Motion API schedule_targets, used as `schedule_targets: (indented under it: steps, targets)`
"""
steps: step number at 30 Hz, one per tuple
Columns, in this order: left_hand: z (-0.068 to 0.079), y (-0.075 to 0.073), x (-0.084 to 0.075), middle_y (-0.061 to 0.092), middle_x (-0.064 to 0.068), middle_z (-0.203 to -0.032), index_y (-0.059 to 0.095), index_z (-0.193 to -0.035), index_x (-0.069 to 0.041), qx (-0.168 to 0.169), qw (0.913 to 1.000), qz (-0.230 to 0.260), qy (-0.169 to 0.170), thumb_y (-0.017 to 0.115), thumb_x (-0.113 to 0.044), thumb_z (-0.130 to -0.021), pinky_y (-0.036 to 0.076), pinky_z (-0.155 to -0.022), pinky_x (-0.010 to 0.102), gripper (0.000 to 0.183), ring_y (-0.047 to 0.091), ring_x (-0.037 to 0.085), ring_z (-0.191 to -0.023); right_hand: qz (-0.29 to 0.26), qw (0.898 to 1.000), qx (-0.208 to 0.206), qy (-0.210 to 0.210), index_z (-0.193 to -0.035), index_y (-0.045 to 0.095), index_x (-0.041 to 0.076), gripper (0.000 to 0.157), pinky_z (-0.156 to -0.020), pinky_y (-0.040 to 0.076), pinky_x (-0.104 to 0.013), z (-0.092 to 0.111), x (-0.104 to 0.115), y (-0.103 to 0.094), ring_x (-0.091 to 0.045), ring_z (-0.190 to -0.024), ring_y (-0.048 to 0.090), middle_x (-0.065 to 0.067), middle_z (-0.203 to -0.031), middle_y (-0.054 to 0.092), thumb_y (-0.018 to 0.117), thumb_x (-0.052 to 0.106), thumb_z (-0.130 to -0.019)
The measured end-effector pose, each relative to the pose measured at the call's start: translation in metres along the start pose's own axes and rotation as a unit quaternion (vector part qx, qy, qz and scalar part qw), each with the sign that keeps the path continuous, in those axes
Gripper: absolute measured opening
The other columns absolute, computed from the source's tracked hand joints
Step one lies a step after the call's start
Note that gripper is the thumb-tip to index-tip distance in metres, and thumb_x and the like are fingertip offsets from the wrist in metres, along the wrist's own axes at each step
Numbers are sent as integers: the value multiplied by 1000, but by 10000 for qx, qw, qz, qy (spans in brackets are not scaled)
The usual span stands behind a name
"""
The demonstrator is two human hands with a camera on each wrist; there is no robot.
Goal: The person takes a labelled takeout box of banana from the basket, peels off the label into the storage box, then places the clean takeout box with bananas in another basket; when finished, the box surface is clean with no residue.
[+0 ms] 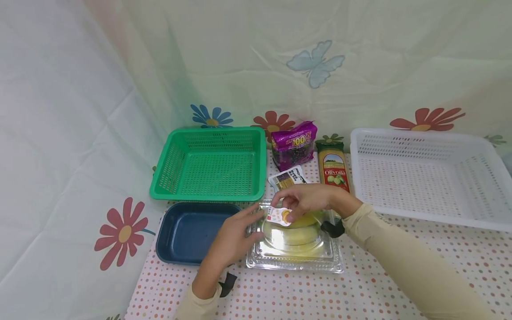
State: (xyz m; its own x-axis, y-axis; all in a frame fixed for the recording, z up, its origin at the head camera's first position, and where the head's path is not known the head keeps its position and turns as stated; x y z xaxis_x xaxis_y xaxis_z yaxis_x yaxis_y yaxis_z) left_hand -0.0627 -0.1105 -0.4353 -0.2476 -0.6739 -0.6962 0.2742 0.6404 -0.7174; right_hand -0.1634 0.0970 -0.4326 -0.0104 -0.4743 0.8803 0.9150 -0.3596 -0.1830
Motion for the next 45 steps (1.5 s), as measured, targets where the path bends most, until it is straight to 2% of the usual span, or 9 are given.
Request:
schedule_targets:
  steps: [8,13,19,23,28,33,36,40,45]
  targets:
    - [13,-28,7,61,5,-146,68,-135,-12,-646,9974,242,188,76,-23,-93,50,-107,51,44,56,28,-136,332,9992,-39,-238,-133,63,13,47,-58,38,-22,-10,19,5,-12,-61,38,0,-82,54,77,8,-88]
    - [22,-55,20,67,3,-138,71,-131,-14,-1118,9935,170,-98,73,-26,-96,50,-108,50,38,60,25,-132,529,9977,-127,-404,-135,63,16,51,-61,39,-22,-18,35,9,-13,-64,40,-1,-90,55,78,7,-88]
    - [42,-94,57,70,7,-134,70,-133,-17,-1713,9831,116,-641,72,-26,-97,54,-101,51,38,65,28,-126,565,9970,-176,-503,-136,62,20,51,-65,42,-26,-33,50,14,-14,-67,44,-4,-97,60,78,7,-88]
    - [55,-114,88,70,11,-131,68,-135,-15,-2009,9736,234,-1062,69,-26,-99,56,-97,30,37,67,29,-122,640,9963,-230,-520,-135,62,23,49,-66,42,-28,-49,56,19,-14,-68,47,-3,-98,63,78,13,-90]
    - [69,-129,124,70,13,-130,68,-135,-10,-2319,9641,451,-1212,68,-26,-100,44,-90,4,38,66,24,-119,635,9962,-430,-412,-133,65,25,45,-70,46,-29,-66,61,23,-18,-74,57,-3,-95,64,79,17,-90]
    - [81,-137,155,68,15,-133,66,-137,-11,-2334,9573,632,-1583,68,-31,-100,45,-87,3,43,58,-8,-111,682,9957,-549,-299,-130,66,27,44,-69,47,-29,-78,64,27,-18,-79,58,-3,-96,65,80,18,-89]
    - [85,-139,173,66,15,-137,64,-140,-13,-2210,9544,817,-1834,68,-36,-99,46,-87,3,47,54,-19,-107,699,9954,-591,-271,-130,65,27,44,-70,48,-29,-85,67,30,-21,-80,61,-3,-97,66,79,17,-90]
    - [86,-135,198,60,20,-143,58,-145,-8,-1853,9564,1470,-1714,65,-31,-101,48,-90,6,49,60,-15,-109,590,9963,-576,-254,-130,66,25,43,-70,49,-31,-94,74,36,-26,-81,65,-4,-95,68,78,14,-90]
    - [86,-127,226,59,9,-146,51,-150,-6,-1323,9568,2061,-1565,61,-26,-104,51,-91,11,51,60,-9,-117,499,9972,-474,-296,-130,66,21,44,-66,47,-29,-110,82,46,-19,-75,65,-3,-88,69,78,12,-89]
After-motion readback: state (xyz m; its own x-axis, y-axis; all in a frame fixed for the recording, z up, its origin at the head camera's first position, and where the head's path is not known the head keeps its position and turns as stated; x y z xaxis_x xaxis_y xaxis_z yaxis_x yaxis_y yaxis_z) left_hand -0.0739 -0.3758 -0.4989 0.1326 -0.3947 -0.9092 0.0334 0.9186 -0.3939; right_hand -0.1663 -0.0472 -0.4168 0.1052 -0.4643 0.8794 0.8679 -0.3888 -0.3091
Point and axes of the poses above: each hand's wrist, its own z-axis away from the middle knuckle, its own y-axis out of the palm, x = y × z, the point moved 4 cm from there along -z, towards the middle knuckle
